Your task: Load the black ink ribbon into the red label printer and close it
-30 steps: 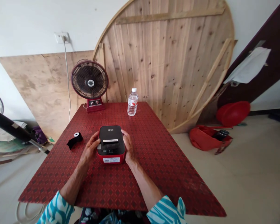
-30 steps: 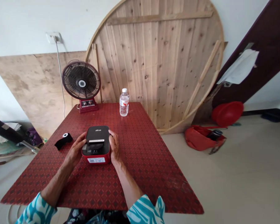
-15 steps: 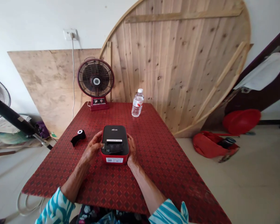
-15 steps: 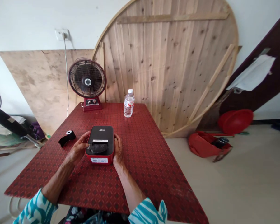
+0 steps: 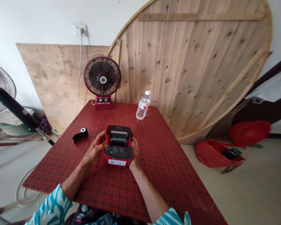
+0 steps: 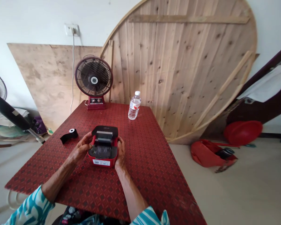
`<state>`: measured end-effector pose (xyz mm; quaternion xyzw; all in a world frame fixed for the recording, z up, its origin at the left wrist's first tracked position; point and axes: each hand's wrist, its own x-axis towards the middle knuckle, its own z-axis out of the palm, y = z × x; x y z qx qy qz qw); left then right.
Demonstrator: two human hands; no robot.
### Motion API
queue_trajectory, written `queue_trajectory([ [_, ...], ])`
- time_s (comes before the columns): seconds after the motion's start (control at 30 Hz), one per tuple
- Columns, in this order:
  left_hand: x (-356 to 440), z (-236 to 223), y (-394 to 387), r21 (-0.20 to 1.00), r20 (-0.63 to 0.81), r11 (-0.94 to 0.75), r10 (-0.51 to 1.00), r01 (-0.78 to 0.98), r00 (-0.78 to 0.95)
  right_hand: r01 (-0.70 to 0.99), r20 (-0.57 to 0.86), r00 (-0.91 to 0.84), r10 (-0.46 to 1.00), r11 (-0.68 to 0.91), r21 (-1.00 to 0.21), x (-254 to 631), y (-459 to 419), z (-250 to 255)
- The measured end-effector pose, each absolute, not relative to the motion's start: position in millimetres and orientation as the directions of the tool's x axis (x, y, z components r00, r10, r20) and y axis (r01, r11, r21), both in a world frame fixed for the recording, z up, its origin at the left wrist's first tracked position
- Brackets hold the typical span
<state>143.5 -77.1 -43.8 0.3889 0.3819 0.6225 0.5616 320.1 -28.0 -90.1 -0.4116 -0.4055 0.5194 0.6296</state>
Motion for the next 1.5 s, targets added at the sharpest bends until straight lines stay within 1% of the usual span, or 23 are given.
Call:
queue_trajectory([
  [0.13, 144, -47, -76, 0.899, 0.056, -0.072, 0.997, -0.431, -0.049, -0.312, 0.052, 0.128, 0.99, 0.09, -0.946, 321, -30, -87],
  [0.4, 147, -50, -78, 0.888, 0.069, -0.089, 0.996, -0.451, -0.062, -0.334, 0.069, 0.096, 0.993, 0.097, -0.938, 323, -25, -96],
  [0.5, 147, -49, -80, 0.902, 0.084, -0.105, 0.994, -0.42, -0.068, -0.351, 0.046, 0.099, 0.994, 0.078, -0.933, 323, -24, -96],
  [0.63, 149, -44, -88, 0.95, 0.155, -0.191, 0.975, -0.248, -0.159, -0.427, 0.036, 0.068, 0.997, 0.061, -0.902, 321, -25, -93],
  [0.7, 150, -40, -90, 0.961, 0.195, -0.231, 0.956, -0.152, -0.218, -0.428, 0.05, 0.06, 0.997, 0.071, -0.901, 321, -25, -93],
  [0.77, 149, -32, -87, 0.961, 0.267, -0.278, 0.93, -0.007, -0.252, -0.4, 0.072, 0.066, 0.995, 0.092, -0.912, 321, -25, -95],
  [0.83, 149, -21, -79, 0.915, 0.381, -0.34, 0.906, 0.218, -0.185, -0.364, 0.095, 0.072, 0.993, 0.115, -0.924, 322, -24, -97],
  [0.87, 150, -14, -72, 0.862, 0.417, -0.36, 0.904, 0.358, -0.095, -0.351, 0.104, 0.074, 0.992, 0.123, -0.928, 323, -23, -98],
  [0.9, 151, -7, -63, 0.79, 0.422, -0.376, 0.906, 0.484, 0.014, -0.341, 0.108, 0.075, 0.991, 0.127, -0.931, 324, -22, -100],
  [0.93, 152, 0, -54, 0.703, 0.378, -0.376, 0.917, 0.603, 0.13, -0.336, 0.106, 0.073, 0.992, 0.125, -0.934, 325, -21, -100],
  [0.97, 155, 5, -44, 0.607, 0.264, -0.349, 0.936, 0.714, 0.233, -0.335, 0.101, 0.072, 0.992, 0.119, -0.934, 326, -21, -101],
  [1.07, 165, 13, -15, 0.519, 0.101, -0.305, 0.949, 0.798, 0.298, -0.356, 0.079, 0.051, 0.996, 0.093, -0.93, 327, -21, -100],
  [1.2, 173, 11, 6, 0.459, -0.019, -0.286, 0.943, 0.841, 0.331, -0.387, 0.031, 0.015, 0.999, 0.034, -0.921, 327, -20, -97],
  [1.27, 174, 10, 8, 0.454, -0.049, -0.292, 0.935, 0.842, 0.351, -0.397, 0.023, 0.02, 1.0, 0.029, -0.918, 326, -20, -96],
  [1.33, 172, 12, 7, 0.466, -0.046, -0.304, 0.929, 0.831, 0.366, -0.4, 0.031, 0.037, 0.999, 0.043, -0.915, 325, -20, -95],
  [1.5, 157, 23, -18, 0.524, 0.041, -0.351, 0.921, 0.776, 0.388, -0.399, 0.045, 0.043, 0.998, 0.058, -0.915, 323, -20, -94],
])
